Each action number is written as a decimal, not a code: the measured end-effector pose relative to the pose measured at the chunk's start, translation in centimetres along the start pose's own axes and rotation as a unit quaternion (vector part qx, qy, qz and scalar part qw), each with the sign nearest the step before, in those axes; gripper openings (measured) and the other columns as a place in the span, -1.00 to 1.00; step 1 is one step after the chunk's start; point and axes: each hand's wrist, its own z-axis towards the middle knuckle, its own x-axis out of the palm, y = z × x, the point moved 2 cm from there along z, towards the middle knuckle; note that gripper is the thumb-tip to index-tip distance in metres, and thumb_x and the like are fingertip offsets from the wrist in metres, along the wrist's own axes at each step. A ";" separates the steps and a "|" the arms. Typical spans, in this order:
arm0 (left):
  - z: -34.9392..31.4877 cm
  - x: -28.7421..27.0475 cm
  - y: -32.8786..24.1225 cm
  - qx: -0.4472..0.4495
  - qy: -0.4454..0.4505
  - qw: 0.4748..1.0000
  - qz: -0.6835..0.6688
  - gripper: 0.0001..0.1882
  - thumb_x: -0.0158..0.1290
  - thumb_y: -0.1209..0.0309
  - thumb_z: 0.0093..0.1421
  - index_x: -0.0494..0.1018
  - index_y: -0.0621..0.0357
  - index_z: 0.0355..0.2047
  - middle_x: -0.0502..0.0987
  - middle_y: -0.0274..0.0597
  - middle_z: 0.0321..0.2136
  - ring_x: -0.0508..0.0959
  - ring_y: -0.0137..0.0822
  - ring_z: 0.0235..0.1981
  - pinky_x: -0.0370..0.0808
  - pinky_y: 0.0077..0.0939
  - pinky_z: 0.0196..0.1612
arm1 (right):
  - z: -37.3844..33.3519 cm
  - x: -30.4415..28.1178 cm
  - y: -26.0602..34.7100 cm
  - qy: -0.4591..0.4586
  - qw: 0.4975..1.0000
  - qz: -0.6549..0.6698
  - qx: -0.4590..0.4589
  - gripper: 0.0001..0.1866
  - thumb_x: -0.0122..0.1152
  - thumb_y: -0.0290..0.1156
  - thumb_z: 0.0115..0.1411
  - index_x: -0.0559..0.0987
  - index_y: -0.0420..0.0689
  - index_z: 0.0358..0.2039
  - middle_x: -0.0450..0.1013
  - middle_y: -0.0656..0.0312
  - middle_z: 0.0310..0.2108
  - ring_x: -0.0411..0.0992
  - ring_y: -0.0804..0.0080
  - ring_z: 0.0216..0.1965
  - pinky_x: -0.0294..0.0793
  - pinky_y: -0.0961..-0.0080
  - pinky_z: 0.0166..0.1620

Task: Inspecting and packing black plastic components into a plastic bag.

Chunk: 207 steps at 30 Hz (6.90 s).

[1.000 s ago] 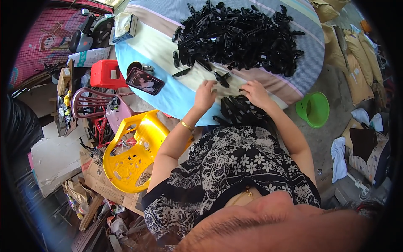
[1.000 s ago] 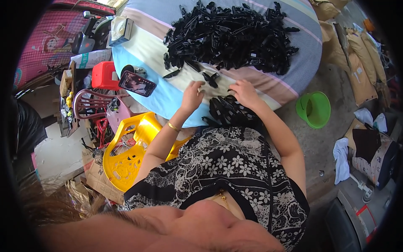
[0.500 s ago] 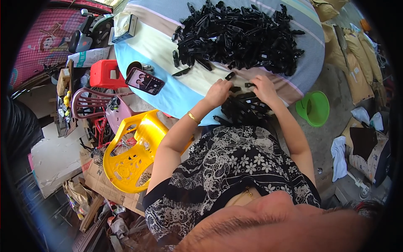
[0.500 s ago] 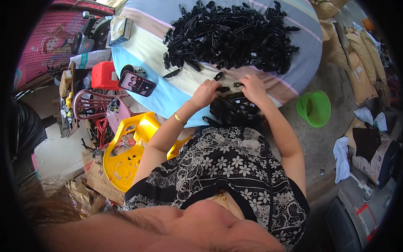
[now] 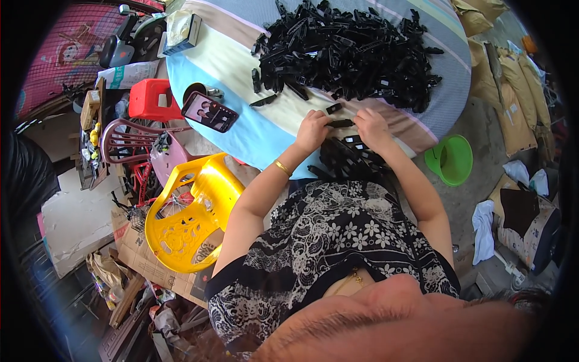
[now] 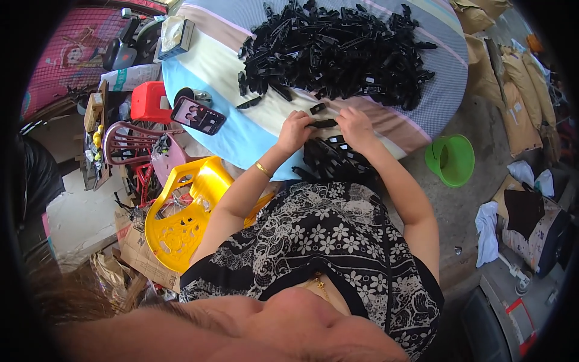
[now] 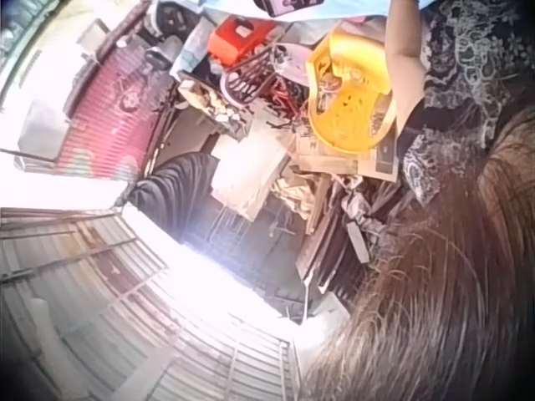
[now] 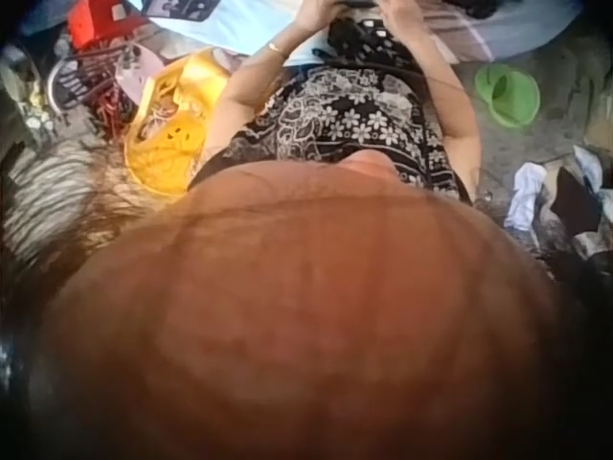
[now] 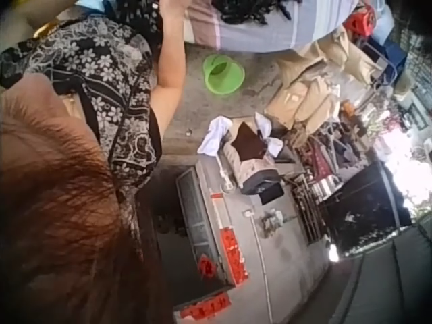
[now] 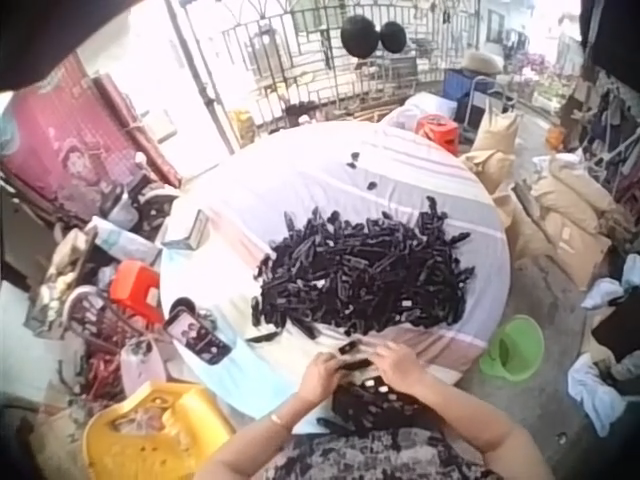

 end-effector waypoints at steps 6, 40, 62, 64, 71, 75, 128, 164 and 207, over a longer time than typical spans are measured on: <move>0.4 0.7 -0.6 0.003 -0.002 1.000 -0.003 -0.78 0.13 0.54 -0.19 0.52 0.15 -0.43 0.45 -0.17 -0.46 0.42 -0.08 -0.34 0.44 -0.30 -0.26 | 1.8 1.2 1.0 -0.023 0.997 0.007 -0.076 -0.96 0.07 -0.48 -0.10 0.47 -0.14 -0.57 0.34 0.17 -0.45 0.35 0.23 -0.31 0.40 0.37 -0.28; 0.8 0.1 -0.1 0.000 -0.057 0.998 0.040 -0.74 0.08 0.55 -0.17 0.52 0.07 -0.38 0.45 -0.15 -0.38 0.40 -0.08 -0.27 0.41 -0.28 -0.17 | 1.9 -0.6 -0.4 0.097 0.914 0.289 0.266 -0.74 0.13 -0.50 -0.05 0.55 -0.13 -0.27 0.45 0.04 -0.41 0.44 0.07 -0.33 0.41 0.24 -0.27; 1.2 0.2 0.0 -0.036 -0.018 0.999 -0.017 -0.81 0.09 0.57 -0.21 0.54 0.18 -0.48 0.45 -0.16 -0.51 0.42 -0.09 -0.34 0.43 -0.31 -0.24 | 0.5 -1.2 -0.5 -0.049 0.995 0.068 0.063 -0.83 0.20 -0.59 -0.19 0.57 -0.18 -0.48 0.36 0.19 -0.46 0.41 0.21 -0.38 0.42 0.33 -0.33; 1.5 -0.2 -0.5 -0.032 -0.019 0.999 -0.023 -0.81 0.09 0.57 -0.21 0.54 0.18 -0.48 0.45 -0.16 -0.51 0.42 -0.08 -0.35 0.43 -0.31 -0.25 | 0.4 -1.5 -0.4 -0.049 0.995 0.060 0.056 -0.83 0.19 -0.60 -0.19 0.56 -0.18 -0.48 0.36 0.19 -0.45 0.41 0.21 -0.37 0.42 0.33 -0.33; 1.3 -0.1 -0.2 -0.033 -0.017 0.999 -0.027 -0.82 0.09 0.57 -0.21 0.53 0.19 -0.49 0.44 -0.15 -0.52 0.42 -0.08 -0.36 0.42 -0.30 -0.26 | 1.1 -1.6 -0.2 -0.017 0.999 0.044 0.017 -0.81 0.17 -0.60 -0.22 0.56 -0.18 -0.48 0.36 0.20 -0.45 0.41 0.23 -0.39 0.43 0.34 -0.33; 1.3 -0.2 -0.9 -0.029 -0.017 0.999 -0.036 -0.82 0.09 0.57 -0.21 0.53 0.19 -0.49 0.43 -0.15 -0.53 0.42 -0.08 -0.36 0.42 -0.29 -0.27 | 0.9 -2.0 0.4 -0.010 0.997 0.060 0.041 -0.82 0.16 -0.60 -0.21 0.55 -0.18 -0.49 0.34 0.19 -0.47 0.41 0.22 -0.40 0.43 0.33 -0.33; 4.1 2.6 -2.3 0.008 -0.035 0.998 -0.044 -0.76 0.18 0.38 -0.07 0.53 0.14 -0.35 0.45 -0.11 -0.34 0.41 -0.03 -0.22 0.37 -0.26 -0.12 | -2.1 -0.4 -5.6 -0.108 0.973 0.080 0.188 -0.72 0.18 -0.49 -0.08 0.48 -0.14 -0.27 0.41 0.13 -0.32 0.43 0.12 -0.33 0.42 0.29 -0.30; 5.3 4.5 -2.3 0.045 -0.005 0.999 -0.028 -0.82 0.17 0.42 -0.19 0.55 0.09 -0.48 0.47 -0.13 -0.46 0.46 -0.06 -0.35 0.42 -0.25 -0.24 | -3.1 -0.3 -1.1 -0.125 0.987 -0.001 0.105 -0.66 0.22 -0.50 -0.19 0.48 -0.16 -0.30 0.39 0.14 -0.28 0.41 0.13 -0.26 0.40 0.26 -0.23; 4.5 2.2 -0.3 0.082 0.076 0.990 -0.084 -0.87 0.11 0.54 -0.12 0.51 0.23 -0.48 0.46 -0.09 -0.45 0.47 -0.06 -0.33 0.45 -0.32 -0.23 | -1.4 0.5 -0.8 -0.118 0.989 0.063 0.061 -0.83 0.10 -0.60 -0.19 0.51 -0.18 -0.48 0.36 0.13 -0.47 0.36 0.14 -0.33 0.39 0.29 -0.26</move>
